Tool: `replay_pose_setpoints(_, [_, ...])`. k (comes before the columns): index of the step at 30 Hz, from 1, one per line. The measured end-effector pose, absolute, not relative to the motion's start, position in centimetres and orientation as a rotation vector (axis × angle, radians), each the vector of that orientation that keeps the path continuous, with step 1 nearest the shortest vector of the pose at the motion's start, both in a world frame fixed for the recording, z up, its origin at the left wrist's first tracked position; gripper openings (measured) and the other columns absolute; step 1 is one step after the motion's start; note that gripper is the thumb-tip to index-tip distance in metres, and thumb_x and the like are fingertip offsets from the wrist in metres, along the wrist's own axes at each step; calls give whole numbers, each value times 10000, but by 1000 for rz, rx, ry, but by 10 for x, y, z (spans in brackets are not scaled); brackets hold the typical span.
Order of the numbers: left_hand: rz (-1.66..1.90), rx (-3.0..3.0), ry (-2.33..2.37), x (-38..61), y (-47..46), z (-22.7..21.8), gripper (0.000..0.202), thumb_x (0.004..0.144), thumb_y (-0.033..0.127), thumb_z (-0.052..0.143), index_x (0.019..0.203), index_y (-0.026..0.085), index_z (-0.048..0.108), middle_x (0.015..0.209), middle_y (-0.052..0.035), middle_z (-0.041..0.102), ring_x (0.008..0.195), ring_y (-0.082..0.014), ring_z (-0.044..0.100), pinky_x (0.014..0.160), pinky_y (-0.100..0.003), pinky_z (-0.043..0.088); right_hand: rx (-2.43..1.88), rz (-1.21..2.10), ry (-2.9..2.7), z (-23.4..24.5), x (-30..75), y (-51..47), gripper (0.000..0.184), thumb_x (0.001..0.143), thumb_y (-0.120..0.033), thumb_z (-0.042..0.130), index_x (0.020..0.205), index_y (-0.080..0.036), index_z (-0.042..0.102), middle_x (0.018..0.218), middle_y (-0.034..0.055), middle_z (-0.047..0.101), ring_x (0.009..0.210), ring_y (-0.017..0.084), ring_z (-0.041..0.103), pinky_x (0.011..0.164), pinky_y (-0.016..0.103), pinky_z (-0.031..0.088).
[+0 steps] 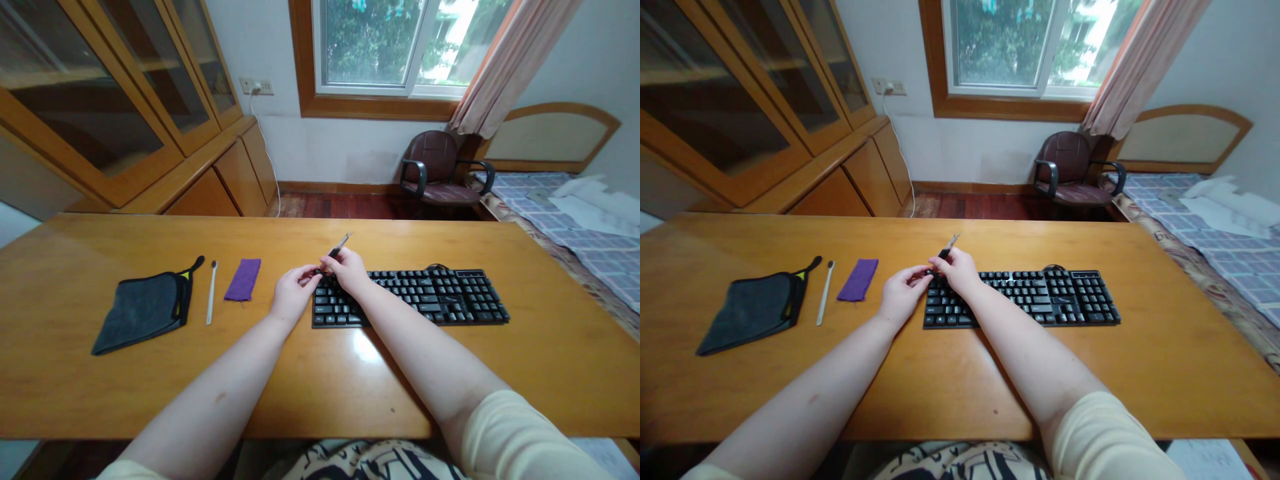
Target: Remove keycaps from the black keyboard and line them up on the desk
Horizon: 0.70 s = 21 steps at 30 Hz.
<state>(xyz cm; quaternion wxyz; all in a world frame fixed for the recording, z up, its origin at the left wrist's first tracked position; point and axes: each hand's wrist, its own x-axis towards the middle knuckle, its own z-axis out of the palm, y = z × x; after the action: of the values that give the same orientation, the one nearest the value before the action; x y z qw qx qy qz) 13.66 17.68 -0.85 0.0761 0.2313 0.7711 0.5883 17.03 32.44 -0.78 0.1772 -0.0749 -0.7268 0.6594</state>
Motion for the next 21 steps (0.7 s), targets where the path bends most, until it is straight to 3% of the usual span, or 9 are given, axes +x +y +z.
replay_pose_setpoints(9, [1791, 600, 2313, 135, 176, -4, 245, 682, 254, 663, 896, 136, 658, 842, -62, 705, 755, -167, 669, 769, -311, 554, 42, 1837, -2183, -2, 176, 323, 220, 744, -363, 636, 738, -153, 704, 696, 30, 680, 639, 135, 604, 594, 230, 479])
replay_pose_setpoints(16, [1753, 648, 2457, 133, 173, -7, 282, 711, 310, 645, 942, 149, 674, 910, -80, 696, 783, -179, 655, 779, -319, 532, -7, 1893, -2139, 0, 178, 320, 291, 742, -418, 627, 752, -137, 703, 684, 37, 676, 492, 92, 533, 427, 190, 423])
replay_pose_setpoints(21, [1739, 740, 2455, 136, 171, -5, 259, 714, 327, 663, 940, 206, 703, 939, -65, 702, 860, -210, 644, 851, -352, 495, -114, 2035, -2074, 2, 175, 322, 319, 715, -439, 636, 665, -126, 677, 636, 41, 662, 522, 109, 570, 470, 207, 464])
